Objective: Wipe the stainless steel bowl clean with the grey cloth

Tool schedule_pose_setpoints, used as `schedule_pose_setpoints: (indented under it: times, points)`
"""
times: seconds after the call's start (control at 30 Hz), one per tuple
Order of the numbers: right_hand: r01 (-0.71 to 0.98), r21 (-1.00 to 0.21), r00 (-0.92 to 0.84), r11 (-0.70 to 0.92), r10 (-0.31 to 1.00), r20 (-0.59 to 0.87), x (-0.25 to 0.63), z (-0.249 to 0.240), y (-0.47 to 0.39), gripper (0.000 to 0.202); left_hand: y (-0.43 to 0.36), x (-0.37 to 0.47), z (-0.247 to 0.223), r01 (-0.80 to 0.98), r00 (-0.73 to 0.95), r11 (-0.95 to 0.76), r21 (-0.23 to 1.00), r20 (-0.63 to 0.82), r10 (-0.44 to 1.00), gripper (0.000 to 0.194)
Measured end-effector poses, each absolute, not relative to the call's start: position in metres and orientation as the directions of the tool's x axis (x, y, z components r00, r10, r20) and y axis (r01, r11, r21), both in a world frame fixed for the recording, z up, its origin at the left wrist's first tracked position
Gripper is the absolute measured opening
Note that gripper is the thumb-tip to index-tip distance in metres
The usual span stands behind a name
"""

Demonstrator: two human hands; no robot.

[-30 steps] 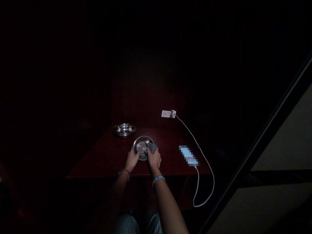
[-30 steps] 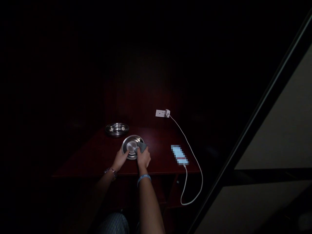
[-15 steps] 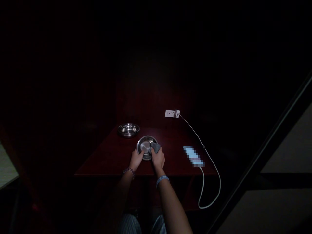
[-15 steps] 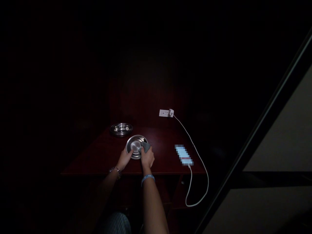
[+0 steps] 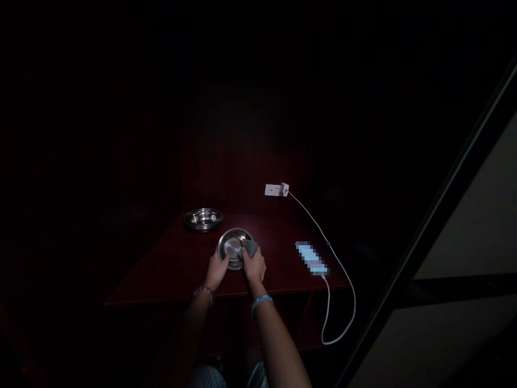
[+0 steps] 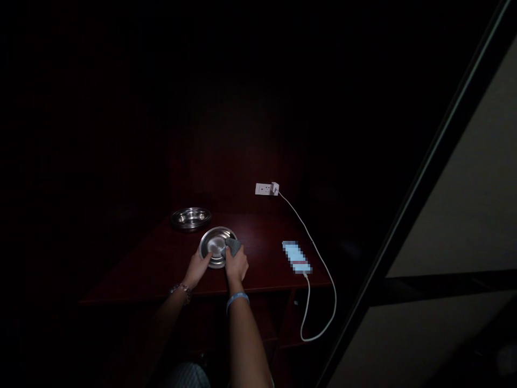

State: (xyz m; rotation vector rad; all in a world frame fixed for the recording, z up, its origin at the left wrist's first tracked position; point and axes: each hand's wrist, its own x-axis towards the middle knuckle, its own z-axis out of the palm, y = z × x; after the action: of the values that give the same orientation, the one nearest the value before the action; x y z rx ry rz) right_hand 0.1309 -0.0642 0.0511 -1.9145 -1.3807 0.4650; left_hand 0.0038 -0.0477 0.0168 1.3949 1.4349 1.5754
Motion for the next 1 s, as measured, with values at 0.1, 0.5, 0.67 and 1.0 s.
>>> schedule_pose_setpoints:
  times: [0.1, 0.5, 0.67, 1.0]
  points:
    - [0.661, -0.732, 0.364, -0.166, 0.924, 0.119, 0.1310, 0.0518, -0.0649, 0.043, -0.0470, 0.0035, 0.0158, 0.216, -0.276, -0.260, 0.941, 0.314, 0.908, 0.041]
    - [0.666, -0.725, 0.371, -0.175, 0.921, 0.119, 0.1294, 0.0511, -0.0639, 0.048, -0.0490, 0.0037, 0.0189, 0.236, -0.283, -0.225, 0.945, 0.288, 0.915, 0.039]
    - [0.657, -0.732, 0.373, -0.182, 0.922, 0.106, 0.1291, 0.0524, -0.0657, 0.047, -0.0494, 0.0035, 0.0189, 0.258, -0.297, -0.198, 0.946, 0.272, 0.915, 0.038]
    - [0.661, -0.729, 0.368, -0.180, 0.924, 0.105, 0.1286, 0.0513, -0.0658, 0.043, -0.0479, 0.0014, 0.0152, 0.250, -0.298, -0.219, 0.943, 0.290, 0.909, 0.039]
